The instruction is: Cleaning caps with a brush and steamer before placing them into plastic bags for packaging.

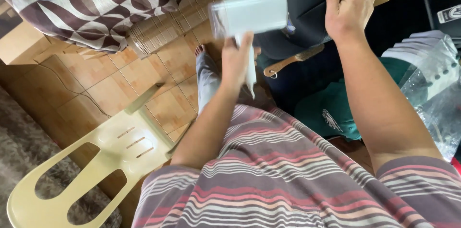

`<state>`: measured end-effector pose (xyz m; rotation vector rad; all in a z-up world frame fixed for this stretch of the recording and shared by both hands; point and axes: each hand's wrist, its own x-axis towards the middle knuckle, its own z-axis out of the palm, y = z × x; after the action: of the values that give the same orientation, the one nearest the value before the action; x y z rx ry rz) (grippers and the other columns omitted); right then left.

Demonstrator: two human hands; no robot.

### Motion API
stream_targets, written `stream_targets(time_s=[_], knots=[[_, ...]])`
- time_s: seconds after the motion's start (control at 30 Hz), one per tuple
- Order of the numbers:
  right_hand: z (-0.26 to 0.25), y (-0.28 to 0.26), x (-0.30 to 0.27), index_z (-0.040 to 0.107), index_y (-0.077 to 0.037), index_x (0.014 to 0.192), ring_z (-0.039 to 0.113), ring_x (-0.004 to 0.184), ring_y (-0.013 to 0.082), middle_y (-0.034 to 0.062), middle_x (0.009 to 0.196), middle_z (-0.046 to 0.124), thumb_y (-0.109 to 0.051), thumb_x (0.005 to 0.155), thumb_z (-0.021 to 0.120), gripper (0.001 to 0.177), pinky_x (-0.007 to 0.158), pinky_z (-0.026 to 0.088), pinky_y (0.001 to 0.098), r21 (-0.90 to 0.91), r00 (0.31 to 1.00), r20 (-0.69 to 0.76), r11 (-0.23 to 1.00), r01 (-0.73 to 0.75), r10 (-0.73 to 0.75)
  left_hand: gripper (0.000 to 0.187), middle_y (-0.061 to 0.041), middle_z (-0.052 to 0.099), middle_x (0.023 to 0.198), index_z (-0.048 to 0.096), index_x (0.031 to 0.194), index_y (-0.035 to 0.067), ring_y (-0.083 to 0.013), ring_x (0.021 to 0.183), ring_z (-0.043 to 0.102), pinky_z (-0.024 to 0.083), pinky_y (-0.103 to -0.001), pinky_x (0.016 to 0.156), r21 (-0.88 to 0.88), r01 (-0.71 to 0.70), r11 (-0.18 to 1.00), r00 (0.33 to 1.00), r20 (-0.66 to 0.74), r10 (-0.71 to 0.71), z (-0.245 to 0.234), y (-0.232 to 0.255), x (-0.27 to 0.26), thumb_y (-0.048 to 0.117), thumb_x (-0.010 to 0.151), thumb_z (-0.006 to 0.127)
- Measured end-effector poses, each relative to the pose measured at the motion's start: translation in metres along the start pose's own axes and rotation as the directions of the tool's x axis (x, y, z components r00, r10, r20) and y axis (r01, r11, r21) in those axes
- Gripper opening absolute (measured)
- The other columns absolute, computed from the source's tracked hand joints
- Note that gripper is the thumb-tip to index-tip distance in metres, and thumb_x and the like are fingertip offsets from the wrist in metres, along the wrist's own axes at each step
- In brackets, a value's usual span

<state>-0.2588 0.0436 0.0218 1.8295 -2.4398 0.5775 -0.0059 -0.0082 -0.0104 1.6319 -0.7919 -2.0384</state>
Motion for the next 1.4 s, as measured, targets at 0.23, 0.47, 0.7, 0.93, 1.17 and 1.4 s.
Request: stream_targets(time_s=[0.23,0.47,0.7,0.93,1.17,1.4], knots=[[0.000,0.000,0.006,0.071,-0.010,0.143,0.051,0.131,0.0400,0.0068,0.151,0.050,0.000,0.100,0.064,0.045,0.105,0.045,0.0546,-0.006,0.999,-0.027,1.000,0.028,-0.028,0.066,-0.016,0.071,0.099,0.050,0.136,0.005,-0.0215,0.083,0.073,0.064,-0.048,0.051,0.155,0.087,0.984,0.995,0.029,-0.093,0.003,0.051,0.003,0.045,0.085,0.060],[0.002,0.000,0.003,0.071,-0.011,0.146,0.048,0.137,0.0367,0.0052,0.154,0.049,-0.004,0.104,0.065,0.043,0.109,0.042,0.0528,-0.022,1.000,-0.002,1.000,-0.001,0.001,0.052,-0.017,0.067,0.097,0.049,0.130,-0.007,-0.0185,0.070,0.069,0.055,-0.026,0.058,-0.014,-0.019,1.000,0.997,0.069,0.020,-0.014,-0.005,-0.029,0.025,0.092,0.066],[-0.002,-0.002,0.003,0.071,-0.009,0.142,0.052,0.130,0.0385,0.0076,0.149,0.052,-0.001,0.101,0.065,0.042,0.101,0.047,0.0536,0.008,0.999,-0.026,1.000,0.021,-0.021,0.066,-0.021,0.070,0.109,0.050,0.132,-0.008,-0.0211,0.076,0.077,0.060,-0.028,0.067,0.044,-0.087,0.995,0.996,0.011,0.087,0.009,0.024,0.020,0.036,0.086,0.067],[0.001,0.001,0.001,0.071,-0.011,0.144,0.050,0.134,0.0381,0.0060,0.152,0.050,-0.001,0.102,0.065,0.043,0.106,0.045,0.0546,0.004,1.000,0.000,1.000,-0.020,0.020,0.041,-0.014,0.067,0.094,0.058,0.120,-0.007,-0.0194,0.079,0.067,0.059,-0.029,0.069,-0.309,-0.012,0.951,0.980,0.183,0.072,-0.006,-0.073,-0.022,0.003,0.085,0.076],[0.002,0.006,-0.002,0.074,-0.001,0.129,0.056,0.120,0.0400,0.0123,0.138,0.060,-0.003,0.102,0.063,0.029,0.098,0.048,0.0527,0.028,0.998,-0.041,0.998,0.056,-0.055,0.043,-0.013,0.073,0.110,0.064,0.124,-0.001,-0.0212,0.095,0.071,0.059,-0.033,0.085,-0.131,-0.193,0.972,0.856,0.462,0.232,0.012,-0.087,-0.061,0.014,0.086,0.077],[0.002,0.007,0.000,0.071,-0.001,0.131,0.055,0.121,0.0409,0.0126,0.141,0.057,-0.002,0.104,0.060,0.029,0.097,0.048,0.0538,0.039,0.999,-0.003,0.999,0.033,-0.033,0.063,-0.014,0.073,0.121,0.057,0.136,0.002,-0.0268,0.104,0.072,0.056,-0.034,0.091,0.150,-0.531,0.834,0.719,0.600,0.350,0.015,-0.138,-0.039,0.017,0.079,0.077]])
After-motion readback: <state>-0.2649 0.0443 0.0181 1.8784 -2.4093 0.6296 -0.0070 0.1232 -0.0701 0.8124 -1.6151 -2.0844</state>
